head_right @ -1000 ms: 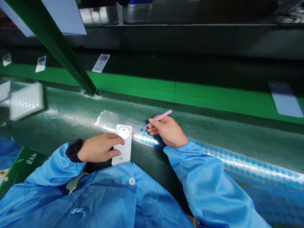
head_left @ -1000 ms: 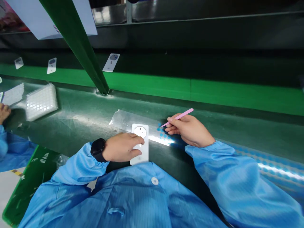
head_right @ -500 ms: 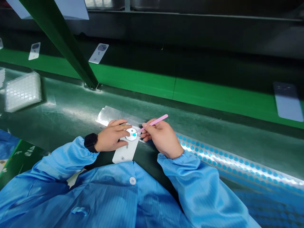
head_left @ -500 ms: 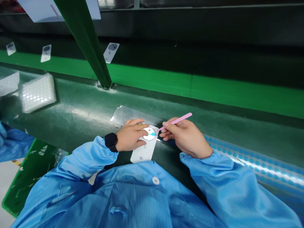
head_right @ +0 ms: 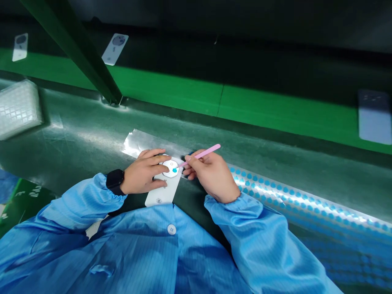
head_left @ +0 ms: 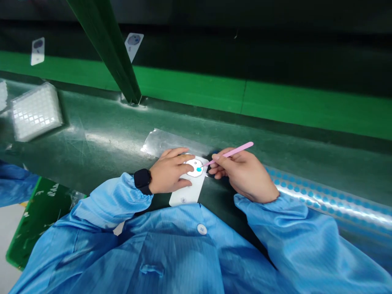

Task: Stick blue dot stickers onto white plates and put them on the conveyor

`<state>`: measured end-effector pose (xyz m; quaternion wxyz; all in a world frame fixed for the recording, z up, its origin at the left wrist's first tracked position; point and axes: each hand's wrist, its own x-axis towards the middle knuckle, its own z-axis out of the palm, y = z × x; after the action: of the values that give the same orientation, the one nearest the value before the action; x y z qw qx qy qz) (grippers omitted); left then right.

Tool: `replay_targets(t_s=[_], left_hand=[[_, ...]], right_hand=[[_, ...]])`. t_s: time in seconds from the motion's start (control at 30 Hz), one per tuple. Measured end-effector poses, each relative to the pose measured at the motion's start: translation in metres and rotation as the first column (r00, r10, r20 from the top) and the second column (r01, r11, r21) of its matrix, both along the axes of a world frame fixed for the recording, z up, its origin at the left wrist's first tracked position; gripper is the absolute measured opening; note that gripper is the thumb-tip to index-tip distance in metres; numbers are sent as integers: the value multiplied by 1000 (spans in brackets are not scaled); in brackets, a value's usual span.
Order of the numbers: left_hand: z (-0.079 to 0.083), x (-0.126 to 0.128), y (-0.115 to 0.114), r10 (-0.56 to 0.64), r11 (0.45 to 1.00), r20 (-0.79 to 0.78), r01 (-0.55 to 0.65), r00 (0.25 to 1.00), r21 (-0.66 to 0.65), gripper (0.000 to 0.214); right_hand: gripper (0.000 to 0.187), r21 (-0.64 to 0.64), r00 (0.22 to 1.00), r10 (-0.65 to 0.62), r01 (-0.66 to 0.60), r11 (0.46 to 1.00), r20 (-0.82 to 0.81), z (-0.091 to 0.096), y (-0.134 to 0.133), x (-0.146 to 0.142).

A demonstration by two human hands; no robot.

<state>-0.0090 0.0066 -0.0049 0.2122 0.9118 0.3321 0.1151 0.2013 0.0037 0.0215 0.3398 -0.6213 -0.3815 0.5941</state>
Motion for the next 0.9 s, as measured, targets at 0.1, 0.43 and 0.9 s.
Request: replay_targets(t_s=[0.1,0.43,0.9], left_hand=[[-2,-1,0,-3,999,25,2,1000,38,31],[-1,-1,-1,0,998,40,-3,999,66,27],[-1,0,-2,5,996,66,-11,998,92,25]], right_hand=[[44,-9,1000,-5,5,1000,5,0,0,0],[48,-22,1000,-13,13,1000,21,-1,0,0],[45,-8,999,16,-16,1000,45,-2,0,2]])
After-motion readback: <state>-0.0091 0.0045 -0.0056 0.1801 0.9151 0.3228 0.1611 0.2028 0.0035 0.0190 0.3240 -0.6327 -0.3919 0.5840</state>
